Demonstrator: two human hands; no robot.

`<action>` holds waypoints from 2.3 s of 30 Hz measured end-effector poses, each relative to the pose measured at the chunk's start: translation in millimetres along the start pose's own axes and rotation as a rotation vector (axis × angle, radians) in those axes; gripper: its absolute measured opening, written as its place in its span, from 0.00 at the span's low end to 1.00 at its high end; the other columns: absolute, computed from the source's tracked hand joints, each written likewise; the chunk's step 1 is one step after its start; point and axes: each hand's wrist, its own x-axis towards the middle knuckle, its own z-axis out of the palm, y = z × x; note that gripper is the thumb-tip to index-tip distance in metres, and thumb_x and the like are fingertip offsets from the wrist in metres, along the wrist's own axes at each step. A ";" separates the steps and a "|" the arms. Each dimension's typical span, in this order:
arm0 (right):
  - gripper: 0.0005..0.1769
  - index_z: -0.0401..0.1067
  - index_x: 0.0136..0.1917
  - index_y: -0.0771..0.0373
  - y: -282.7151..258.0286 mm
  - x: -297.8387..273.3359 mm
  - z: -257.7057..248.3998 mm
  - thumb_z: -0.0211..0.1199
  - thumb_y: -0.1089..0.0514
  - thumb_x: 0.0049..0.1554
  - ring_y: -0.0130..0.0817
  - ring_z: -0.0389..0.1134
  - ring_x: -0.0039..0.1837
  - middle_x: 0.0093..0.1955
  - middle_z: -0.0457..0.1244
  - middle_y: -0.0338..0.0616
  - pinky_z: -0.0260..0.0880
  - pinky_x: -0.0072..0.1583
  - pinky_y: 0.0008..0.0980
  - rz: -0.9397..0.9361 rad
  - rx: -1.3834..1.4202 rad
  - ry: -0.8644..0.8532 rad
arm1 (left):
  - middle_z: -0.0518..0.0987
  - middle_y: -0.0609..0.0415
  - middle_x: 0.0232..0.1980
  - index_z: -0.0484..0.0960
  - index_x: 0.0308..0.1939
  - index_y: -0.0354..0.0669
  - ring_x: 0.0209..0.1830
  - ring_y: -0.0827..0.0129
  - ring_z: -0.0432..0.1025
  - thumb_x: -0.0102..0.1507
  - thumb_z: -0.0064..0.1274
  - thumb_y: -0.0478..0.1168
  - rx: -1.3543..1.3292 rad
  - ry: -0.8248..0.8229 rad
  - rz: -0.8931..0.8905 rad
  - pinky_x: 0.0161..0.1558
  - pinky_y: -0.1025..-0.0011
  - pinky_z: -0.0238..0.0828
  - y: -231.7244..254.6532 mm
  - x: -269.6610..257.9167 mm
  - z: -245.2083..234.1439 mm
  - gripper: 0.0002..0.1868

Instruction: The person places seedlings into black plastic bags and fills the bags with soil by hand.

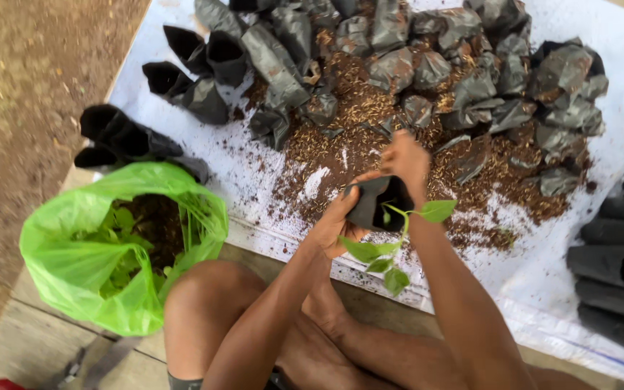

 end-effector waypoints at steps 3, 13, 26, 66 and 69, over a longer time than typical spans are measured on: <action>0.24 0.73 0.35 0.48 -44.8 8.8 -51.4 0.67 0.35 0.67 0.31 0.72 0.31 0.34 0.72 0.40 0.69 0.32 0.32 0.417 0.444 0.247 | 0.90 0.36 0.56 0.69 0.83 0.37 0.49 0.52 0.90 0.80 0.57 0.49 0.100 0.094 -0.020 0.50 0.57 0.96 -4.9 -1.6 -2.7 0.32; 0.23 0.65 0.43 0.47 -168.1 -59.6 -112.2 0.55 0.38 0.78 0.23 0.66 0.39 0.41 0.63 0.29 0.69 0.39 0.23 0.151 1.007 -0.249 | 0.85 0.34 0.58 0.72 0.84 0.42 0.49 0.50 0.89 0.79 0.60 0.49 0.147 0.112 -0.084 0.54 0.55 0.96 -3.9 -1.1 -4.7 0.31; 0.26 0.61 0.40 0.43 -173.0 -75.2 -100.8 0.51 0.37 0.79 0.26 0.65 0.39 0.36 0.56 0.28 0.74 0.49 0.32 0.065 0.945 -0.368 | 0.87 0.30 0.59 0.71 0.84 0.40 0.47 0.49 0.90 0.80 0.58 0.46 0.116 0.057 -0.052 0.43 0.63 0.98 -0.2 -3.2 4.1 0.30; 0.15 0.86 0.59 0.58 -200.8 -74.2 -127.5 0.75 0.68 0.59 0.68 0.54 0.91 0.85 0.63 0.61 0.48 0.86 0.76 -0.415 -0.469 -0.757 | 0.88 0.31 0.63 0.71 0.85 0.39 0.56 0.51 0.89 0.81 0.54 0.50 0.158 0.064 -0.018 0.56 0.58 0.93 6.1 -17.7 33.8 0.32; 0.07 0.86 0.55 0.60 -177.6 -65.1 -121.6 0.72 0.64 0.63 0.68 0.55 0.90 0.81 0.65 0.61 0.47 0.86 0.76 -0.450 -0.381 -0.704 | 0.87 0.31 0.64 0.75 0.82 0.36 0.58 0.48 0.88 0.80 0.57 0.49 0.178 0.122 -0.035 0.56 0.54 0.93 1.1 -14.3 10.8 0.30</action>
